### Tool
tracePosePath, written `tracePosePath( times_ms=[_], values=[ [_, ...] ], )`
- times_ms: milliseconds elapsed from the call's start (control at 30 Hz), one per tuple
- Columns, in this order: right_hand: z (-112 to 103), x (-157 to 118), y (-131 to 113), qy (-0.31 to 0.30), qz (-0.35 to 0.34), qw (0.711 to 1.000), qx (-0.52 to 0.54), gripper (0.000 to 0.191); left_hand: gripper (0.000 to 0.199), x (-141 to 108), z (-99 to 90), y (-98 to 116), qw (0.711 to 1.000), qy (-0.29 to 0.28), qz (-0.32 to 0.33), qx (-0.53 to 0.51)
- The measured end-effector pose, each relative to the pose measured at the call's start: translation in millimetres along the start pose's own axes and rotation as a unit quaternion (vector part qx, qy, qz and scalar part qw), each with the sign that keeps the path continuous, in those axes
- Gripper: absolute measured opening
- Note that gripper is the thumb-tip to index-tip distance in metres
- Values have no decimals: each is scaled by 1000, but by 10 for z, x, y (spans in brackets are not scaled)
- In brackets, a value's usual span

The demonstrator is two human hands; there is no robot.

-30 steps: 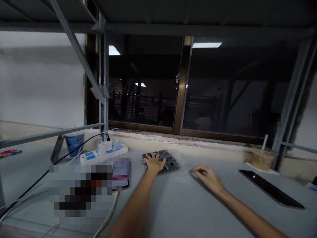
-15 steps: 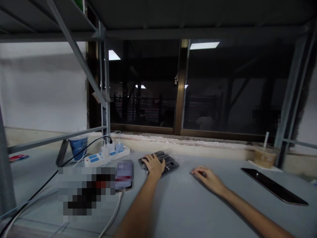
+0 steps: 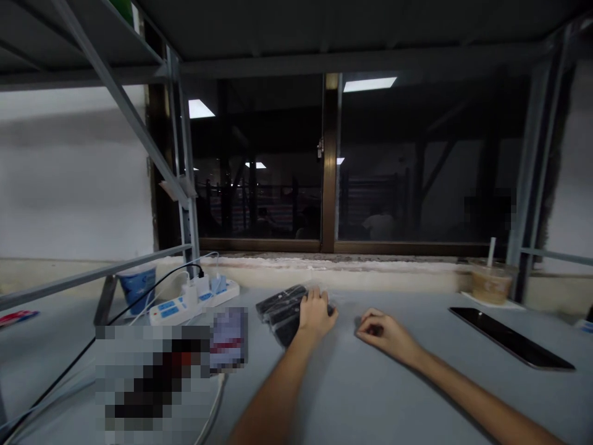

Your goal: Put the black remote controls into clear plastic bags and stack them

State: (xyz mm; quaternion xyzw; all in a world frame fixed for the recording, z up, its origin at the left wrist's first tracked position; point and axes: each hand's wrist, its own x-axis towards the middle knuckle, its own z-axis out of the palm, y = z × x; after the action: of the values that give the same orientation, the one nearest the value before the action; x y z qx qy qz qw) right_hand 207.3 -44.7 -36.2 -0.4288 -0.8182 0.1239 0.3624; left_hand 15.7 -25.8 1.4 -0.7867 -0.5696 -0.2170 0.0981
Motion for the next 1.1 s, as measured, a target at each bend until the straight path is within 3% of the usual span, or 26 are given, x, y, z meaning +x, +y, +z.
tracePosePath(
  times_ms=[233,433,633,733,867,1000,1100],
  values=[
    [-78,-10,-36,42,2,999,-30,37,33,-18,149,-70,999,7,-51,-6],
    [-141,-20,-45,27,-36,998,-36,47,38,-6,201,-106,999,9,-45,6],
    [-168,-21,46,12,-7,999,-45,46,53,0,211,-168,999,1,-44,-9],
    [-113,-19,109,-21,15,998,-55,48,63,-7,187,-173,999,-21,-27,-13],
    [-42,-9,137,-41,29,997,-62,46,52,-18,161,-136,999,-45,17,-13],
    [-26,-3,130,-19,53,996,-64,36,47,-22,159,-79,998,-40,54,-14],
    [-15,-5,176,30,99,992,-67,31,47,-13,144,-62,996,-42,82,-16]
  ],
)
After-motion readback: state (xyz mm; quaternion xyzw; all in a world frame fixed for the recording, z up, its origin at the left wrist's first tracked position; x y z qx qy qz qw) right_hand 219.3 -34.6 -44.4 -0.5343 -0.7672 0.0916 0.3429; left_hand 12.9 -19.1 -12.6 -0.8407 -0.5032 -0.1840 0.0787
